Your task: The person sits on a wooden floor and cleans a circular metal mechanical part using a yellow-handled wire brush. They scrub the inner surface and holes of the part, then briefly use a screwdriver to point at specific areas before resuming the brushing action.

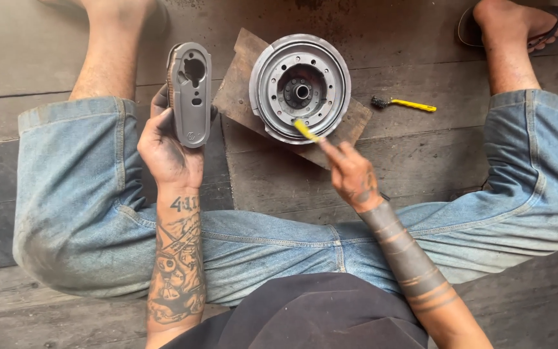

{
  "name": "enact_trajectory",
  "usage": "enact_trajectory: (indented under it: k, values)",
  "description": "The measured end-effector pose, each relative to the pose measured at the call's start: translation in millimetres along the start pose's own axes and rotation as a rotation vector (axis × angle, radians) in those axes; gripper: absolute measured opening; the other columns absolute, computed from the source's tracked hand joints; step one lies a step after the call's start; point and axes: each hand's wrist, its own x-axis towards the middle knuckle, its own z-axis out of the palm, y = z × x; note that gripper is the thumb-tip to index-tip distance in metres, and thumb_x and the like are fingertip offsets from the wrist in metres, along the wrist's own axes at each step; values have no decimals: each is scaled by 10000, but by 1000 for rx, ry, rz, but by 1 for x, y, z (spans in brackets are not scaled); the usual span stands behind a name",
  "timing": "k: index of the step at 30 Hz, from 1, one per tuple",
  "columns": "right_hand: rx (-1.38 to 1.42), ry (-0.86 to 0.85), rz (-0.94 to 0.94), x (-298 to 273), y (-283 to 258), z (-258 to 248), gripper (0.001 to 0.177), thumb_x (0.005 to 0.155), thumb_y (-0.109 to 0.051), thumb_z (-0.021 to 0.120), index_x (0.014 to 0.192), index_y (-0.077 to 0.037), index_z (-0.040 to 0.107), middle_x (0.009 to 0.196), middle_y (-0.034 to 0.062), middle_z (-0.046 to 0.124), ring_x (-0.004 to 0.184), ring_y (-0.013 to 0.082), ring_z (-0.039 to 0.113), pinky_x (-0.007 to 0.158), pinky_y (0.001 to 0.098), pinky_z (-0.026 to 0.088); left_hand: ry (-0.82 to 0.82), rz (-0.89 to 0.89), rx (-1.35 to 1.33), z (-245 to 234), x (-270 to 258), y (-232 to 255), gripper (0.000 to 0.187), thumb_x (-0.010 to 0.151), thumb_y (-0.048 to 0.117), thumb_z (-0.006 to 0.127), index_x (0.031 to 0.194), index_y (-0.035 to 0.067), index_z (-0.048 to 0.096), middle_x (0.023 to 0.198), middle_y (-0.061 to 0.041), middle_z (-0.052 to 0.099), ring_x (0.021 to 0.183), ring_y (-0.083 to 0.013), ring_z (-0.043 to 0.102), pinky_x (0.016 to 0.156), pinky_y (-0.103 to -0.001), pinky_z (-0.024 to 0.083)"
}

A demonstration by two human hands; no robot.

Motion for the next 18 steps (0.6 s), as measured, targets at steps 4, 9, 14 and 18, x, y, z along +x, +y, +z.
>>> enact_trajectory:
  k: [4, 9, 14, 18]
  values:
    - [-32, 34, 2, 14, 14, -14, 395, 1038, -97, 476, 1357, -168, 699, 871, 100, 569, 751, 351, 651, 668, 424, 561, -2, 4, -5, -9, 5, -8, 363, 884, 167, 507, 1227, 108, 610, 1114, -135, 655, 995, -240, 685, 977, -468, 603]
    - [-81, -3, -33, 4, -10, 9, 381, 1004, -164, 536, 1316, -261, 732, 868, 33, 614, 757, 281, 684, 686, 369, 579, -14, 1, 9, -8, 3, -1, 365, 887, 188, 507, 1234, 135, 608, 1129, -121, 652, 1012, -234, 669, 991, -463, 595]
    - [-74, 63, 21, 13, -14, -7, 382, 1023, -81, 487, 1327, -130, 712, 869, 105, 565, 774, 355, 648, 681, 435, 554, -7, 17, -21, -13, 1, -1, 359, 886, 171, 509, 1226, 120, 612, 1105, -128, 650, 995, -240, 669, 961, -458, 602]
    - [-23, 37, 45, 14, -29, 5, 362, 1015, -119, 537, 1296, -202, 749, 829, 55, 576, 726, 308, 649, 651, 396, 555, -20, 6, -37, -2, 1, -1, 368, 888, 167, 505, 1240, 115, 595, 1113, -129, 652, 986, -234, 682, 948, -429, 616]
